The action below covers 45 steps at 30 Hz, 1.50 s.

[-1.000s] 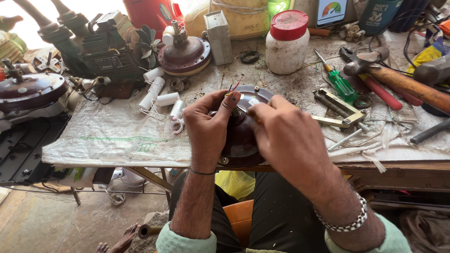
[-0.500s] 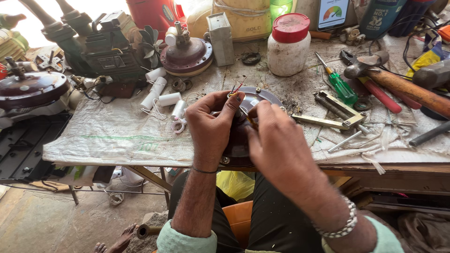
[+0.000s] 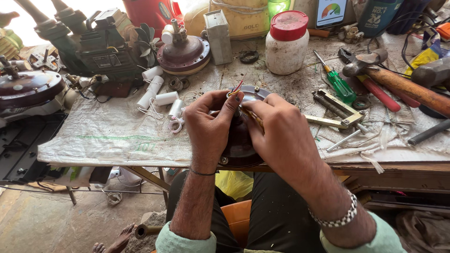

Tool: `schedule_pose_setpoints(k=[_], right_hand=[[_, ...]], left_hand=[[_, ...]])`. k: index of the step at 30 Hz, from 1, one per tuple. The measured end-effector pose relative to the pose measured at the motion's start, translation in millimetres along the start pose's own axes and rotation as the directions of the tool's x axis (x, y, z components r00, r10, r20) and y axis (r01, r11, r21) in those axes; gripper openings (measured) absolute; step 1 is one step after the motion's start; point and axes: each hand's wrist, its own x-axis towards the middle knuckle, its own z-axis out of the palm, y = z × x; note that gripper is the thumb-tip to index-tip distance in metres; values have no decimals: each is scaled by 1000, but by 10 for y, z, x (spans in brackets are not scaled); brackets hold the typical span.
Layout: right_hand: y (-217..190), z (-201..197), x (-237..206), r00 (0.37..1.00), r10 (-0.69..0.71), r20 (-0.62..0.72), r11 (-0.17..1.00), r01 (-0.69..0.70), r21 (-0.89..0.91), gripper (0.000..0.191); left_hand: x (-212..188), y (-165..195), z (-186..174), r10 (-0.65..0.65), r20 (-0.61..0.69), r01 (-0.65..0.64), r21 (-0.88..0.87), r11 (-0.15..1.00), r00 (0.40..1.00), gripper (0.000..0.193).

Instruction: The person uses a yellow-handled screwdriver to tighten screws on a maroon circular electrical component, then switches to a green-handled screwdriver to continue tightening. The person rotates the component to access different screws and later adjusts wires at the central terminal.

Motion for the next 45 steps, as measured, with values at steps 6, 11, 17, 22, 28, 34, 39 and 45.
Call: schedule_pose_setpoints(k=[6, 11, 17, 22, 28, 34, 39, 45], right_hand=[[47, 97, 30, 999, 43, -17, 999, -43, -28, 23], [53, 71, 17, 993, 113, 19, 986, -110, -122, 19], [23, 22, 11, 988, 143, 50, 978, -134, -163, 19], [73, 18, 10, 984, 167, 53, 970, -155, -190, 21], [135, 3, 9, 968, 231, 94, 945, -200, -258, 21], [387, -349, 123, 974, 215, -70, 905, -226, -361, 22], [425, -495, -30, 987, 146, -68, 962, -157, -223, 30], [187, -577, 12, 987, 160, 23, 981, -157, -111, 30]], left_hand=[[-14, 43, 36, 42, 42, -44, 38, 998, 998, 19], [-14, 56, 45, 23, 71, -24, 17, 1000, 997, 21], [-1, 60, 37, 89, 123, -100, 84, 991, 988, 21], [-4, 69, 38, 105, 129, -116, 80, 990, 986, 22], [-7, 81, 44, 129, 123, -142, 101, 985, 984, 21], [5, 104, 29, 66, 141, -79, 89, 993, 988, 19], [-18, 114, 18, 72, 221, -120, 210, 970, 973, 25], [-13, 117, -26, 150, 272, -181, 93, 979, 950, 23]])
